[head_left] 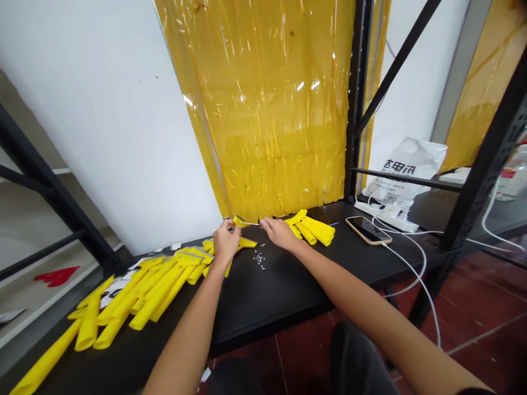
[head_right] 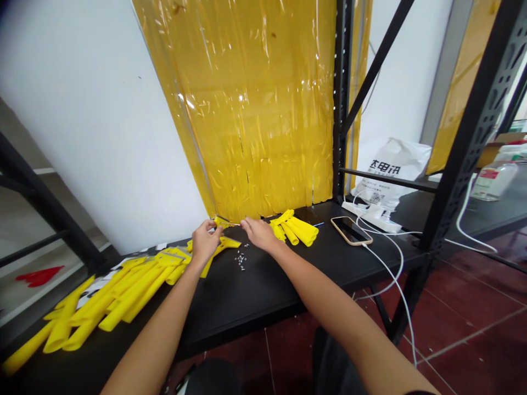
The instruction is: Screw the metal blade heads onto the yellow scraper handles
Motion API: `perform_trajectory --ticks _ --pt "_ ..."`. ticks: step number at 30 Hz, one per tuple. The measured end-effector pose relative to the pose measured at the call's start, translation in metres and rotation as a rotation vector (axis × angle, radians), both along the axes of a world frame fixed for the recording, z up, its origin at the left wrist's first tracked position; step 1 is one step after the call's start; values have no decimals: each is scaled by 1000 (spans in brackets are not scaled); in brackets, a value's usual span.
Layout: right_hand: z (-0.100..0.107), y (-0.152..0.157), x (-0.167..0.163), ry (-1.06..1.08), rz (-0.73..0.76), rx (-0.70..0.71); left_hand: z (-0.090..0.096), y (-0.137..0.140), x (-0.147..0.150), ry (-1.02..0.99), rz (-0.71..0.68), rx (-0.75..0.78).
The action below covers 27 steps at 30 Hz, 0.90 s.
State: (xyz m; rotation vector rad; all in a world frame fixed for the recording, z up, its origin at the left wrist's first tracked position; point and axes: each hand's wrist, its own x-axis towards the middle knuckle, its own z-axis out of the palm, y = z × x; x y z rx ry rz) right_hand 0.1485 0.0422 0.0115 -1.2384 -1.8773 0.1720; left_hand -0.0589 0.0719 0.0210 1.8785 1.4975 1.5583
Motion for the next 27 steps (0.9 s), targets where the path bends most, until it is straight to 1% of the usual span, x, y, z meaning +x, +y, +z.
perform_trajectory --ticks 4,6,9,12,16,18,21,24,27 --pt "2 -2 0 45 13 28 0 2 0 -5 0 -44" --pt "3 -2 0 15 16 27 0 3 0 -9 -8 -43" --pt "3 -2 0 -40 6 2 -1 3 1 20 18 -29" --pt "2 -2 0 -16 32 11 -1 2 1 40 39 -21" --pt "2 -3 1 -8 48 32 -1 0 3 18 -4 -29" --pt "4 -4 1 -48 24 29 -2 -1 4 4 -26 -20" --pt "5 -4 -1 -96 9 32 -2 -5 7 33 -9 4" --pt "5 -5 -4 -84 35 8 -1 -9 8 93 24 36" --pt "5 -7 -5 -52 64 -1 0 -11 7 104 9 87"
